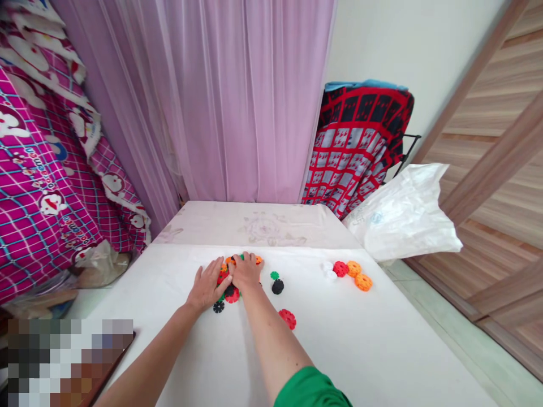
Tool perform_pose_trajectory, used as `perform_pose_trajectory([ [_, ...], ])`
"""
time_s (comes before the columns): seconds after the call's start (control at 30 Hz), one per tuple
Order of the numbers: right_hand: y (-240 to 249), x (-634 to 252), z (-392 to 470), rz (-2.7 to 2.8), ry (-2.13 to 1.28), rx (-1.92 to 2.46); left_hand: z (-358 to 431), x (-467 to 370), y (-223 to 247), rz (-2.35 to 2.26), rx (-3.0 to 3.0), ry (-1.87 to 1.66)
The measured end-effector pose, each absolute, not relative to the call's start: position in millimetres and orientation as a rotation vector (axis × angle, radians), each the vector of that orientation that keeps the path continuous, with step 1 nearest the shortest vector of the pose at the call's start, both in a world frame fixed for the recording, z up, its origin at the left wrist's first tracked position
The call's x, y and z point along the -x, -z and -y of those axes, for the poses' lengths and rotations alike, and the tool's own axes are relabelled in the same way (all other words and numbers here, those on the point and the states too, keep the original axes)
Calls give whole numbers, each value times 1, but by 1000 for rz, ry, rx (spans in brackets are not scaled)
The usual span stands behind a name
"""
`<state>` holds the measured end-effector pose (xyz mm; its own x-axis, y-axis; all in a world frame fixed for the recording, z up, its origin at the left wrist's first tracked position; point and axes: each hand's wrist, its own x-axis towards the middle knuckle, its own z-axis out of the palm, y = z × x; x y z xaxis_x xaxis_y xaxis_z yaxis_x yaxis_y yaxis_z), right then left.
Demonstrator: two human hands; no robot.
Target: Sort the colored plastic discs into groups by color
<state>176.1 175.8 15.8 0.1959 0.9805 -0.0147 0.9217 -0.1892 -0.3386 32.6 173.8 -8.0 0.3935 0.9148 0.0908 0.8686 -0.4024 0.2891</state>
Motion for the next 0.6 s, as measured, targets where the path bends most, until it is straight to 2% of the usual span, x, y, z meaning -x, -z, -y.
perform_pose_trajectory([
  [0.2,-11,-165,-128,1934,-256,2051,-157,-23,15,-1373,-2549,-371],
  [0.37,-31,-182,-115,1958,-380,1970,-136,-15,21,-1347,-2555,-426],
  [0.47,-55,-216,-127,1819,-352,2198,-129,-11,23,-1331,-2574,-422],
  [0.6,-69,-264,-149,1617,-479,2583,-118,-8,27,-1273,-2657,-395],
])
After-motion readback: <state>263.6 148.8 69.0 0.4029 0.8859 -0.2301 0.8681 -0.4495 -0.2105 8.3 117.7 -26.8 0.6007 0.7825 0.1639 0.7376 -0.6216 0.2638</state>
